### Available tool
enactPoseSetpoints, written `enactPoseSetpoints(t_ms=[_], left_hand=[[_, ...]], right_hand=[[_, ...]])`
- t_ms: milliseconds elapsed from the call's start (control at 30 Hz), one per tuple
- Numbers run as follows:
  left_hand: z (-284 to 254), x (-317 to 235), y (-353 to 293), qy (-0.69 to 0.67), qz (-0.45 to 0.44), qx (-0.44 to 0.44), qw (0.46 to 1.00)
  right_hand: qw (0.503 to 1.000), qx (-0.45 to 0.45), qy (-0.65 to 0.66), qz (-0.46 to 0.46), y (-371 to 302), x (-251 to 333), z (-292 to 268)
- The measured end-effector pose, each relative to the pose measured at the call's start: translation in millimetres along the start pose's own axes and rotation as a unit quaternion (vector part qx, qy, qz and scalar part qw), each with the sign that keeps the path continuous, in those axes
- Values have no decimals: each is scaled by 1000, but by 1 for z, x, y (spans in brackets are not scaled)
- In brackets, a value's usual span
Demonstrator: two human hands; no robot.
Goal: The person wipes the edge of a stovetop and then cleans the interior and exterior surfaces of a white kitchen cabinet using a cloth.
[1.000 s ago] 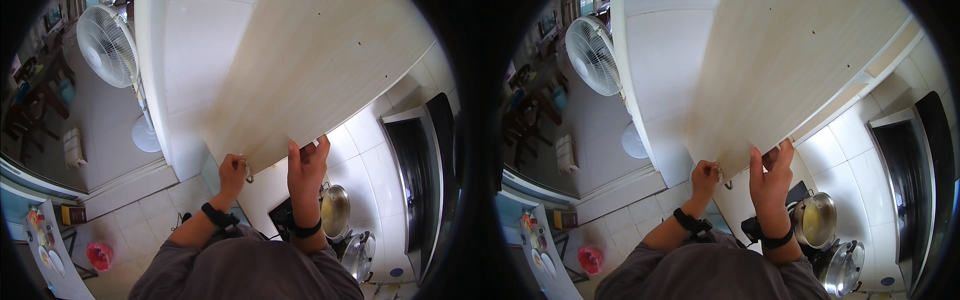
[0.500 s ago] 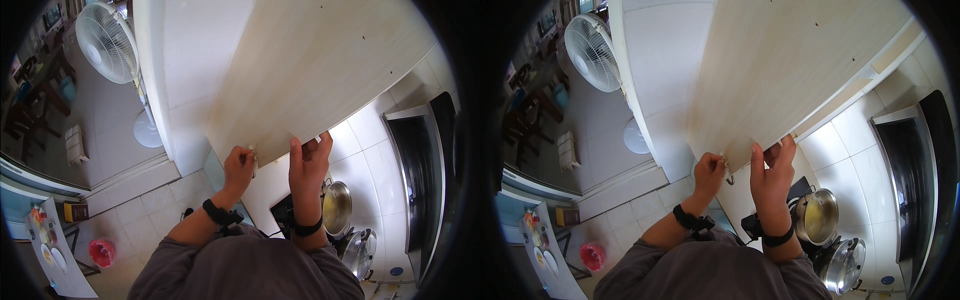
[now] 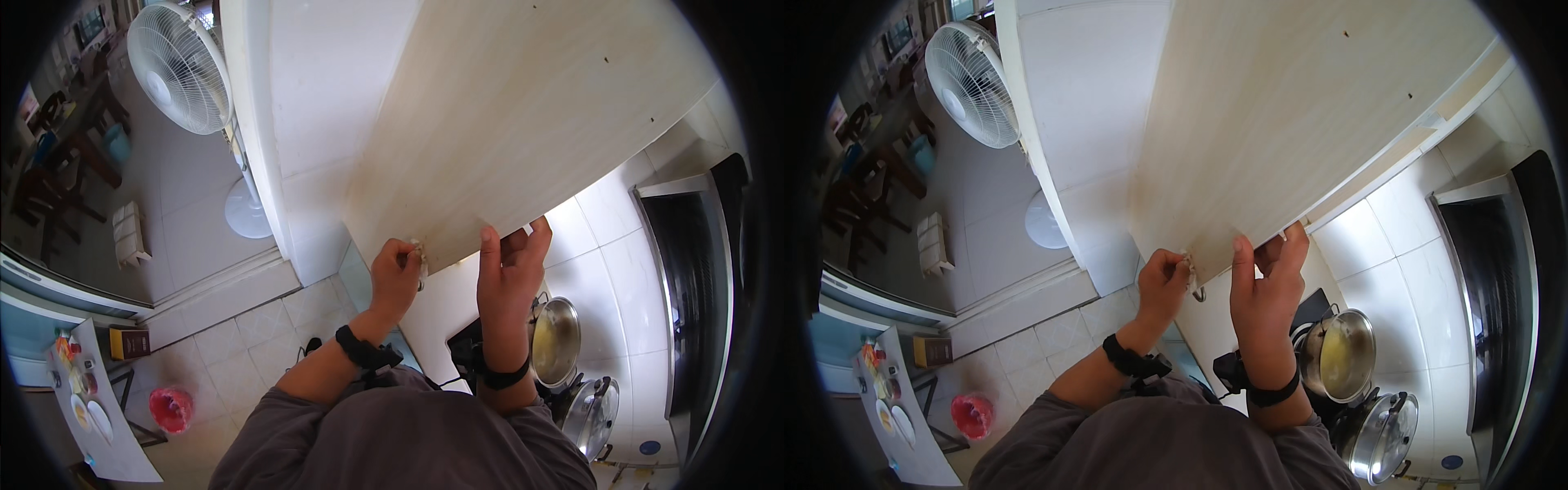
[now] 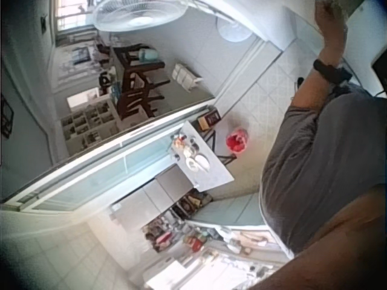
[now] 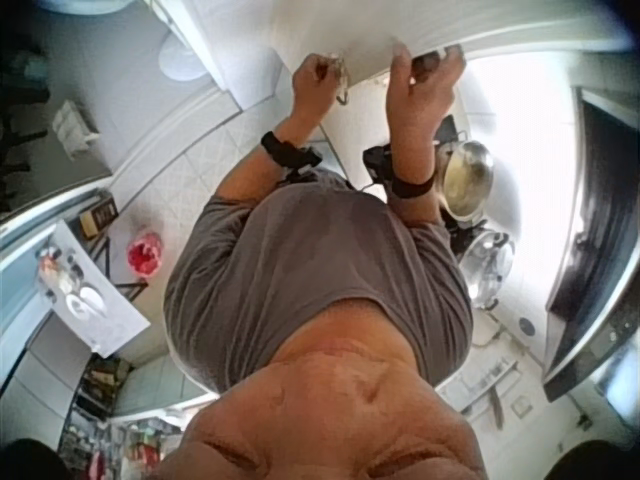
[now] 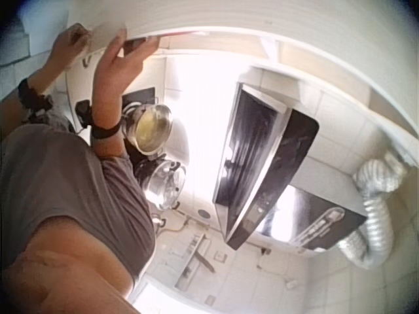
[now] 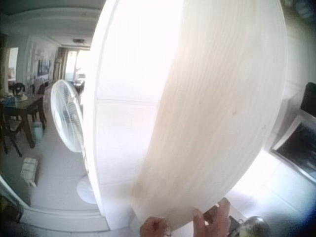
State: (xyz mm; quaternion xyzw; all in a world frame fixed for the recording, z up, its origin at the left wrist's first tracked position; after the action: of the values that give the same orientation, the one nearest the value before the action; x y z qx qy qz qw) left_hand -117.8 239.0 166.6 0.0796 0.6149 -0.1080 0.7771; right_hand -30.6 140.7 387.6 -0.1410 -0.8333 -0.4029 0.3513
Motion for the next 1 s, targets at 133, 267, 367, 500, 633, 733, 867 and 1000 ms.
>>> enactPoseSetpoints(t_ms=[133,267,367,500,633,733,867,1000], left_hand=[[-6,17,4,-7,-5,-7,1000],[-3,22,6,-6,-43,-6,999],[10,-29,-3,-46,41,14,998],[-4,-3,11,-26,-1,-6,1000],[10,-30,1,-84,26,11,996],[5,-29,7,-41,34,14,998],[-1,-10,7,-32,-7,0,999],[8,-28,-2,14,78,1,997]], right_hand=[[1000,-5,25,-16,0,3,2],[1000,-1,-9,6,1,5,0],[1000,-1,5,12,-2,-3,2],[1000,11,-10,16,1,6,2],[1000,-4,-5,-12,0,3,2],[999,-14,15,-35,2,8,2],[1000,-12,-19,-10,-1,7,1],[1000,-14,-14,-17,0,3,0]])
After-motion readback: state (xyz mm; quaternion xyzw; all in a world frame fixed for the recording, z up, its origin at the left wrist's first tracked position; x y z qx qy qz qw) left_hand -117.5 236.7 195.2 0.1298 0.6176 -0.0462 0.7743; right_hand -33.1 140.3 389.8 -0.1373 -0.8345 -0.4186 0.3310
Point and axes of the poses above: each hand's wrist, its own y-axis towards the middle knuckle, its own z-axis out of the palm, x = y × z, the point moved 9 cm from there along y, towards the middle knuckle
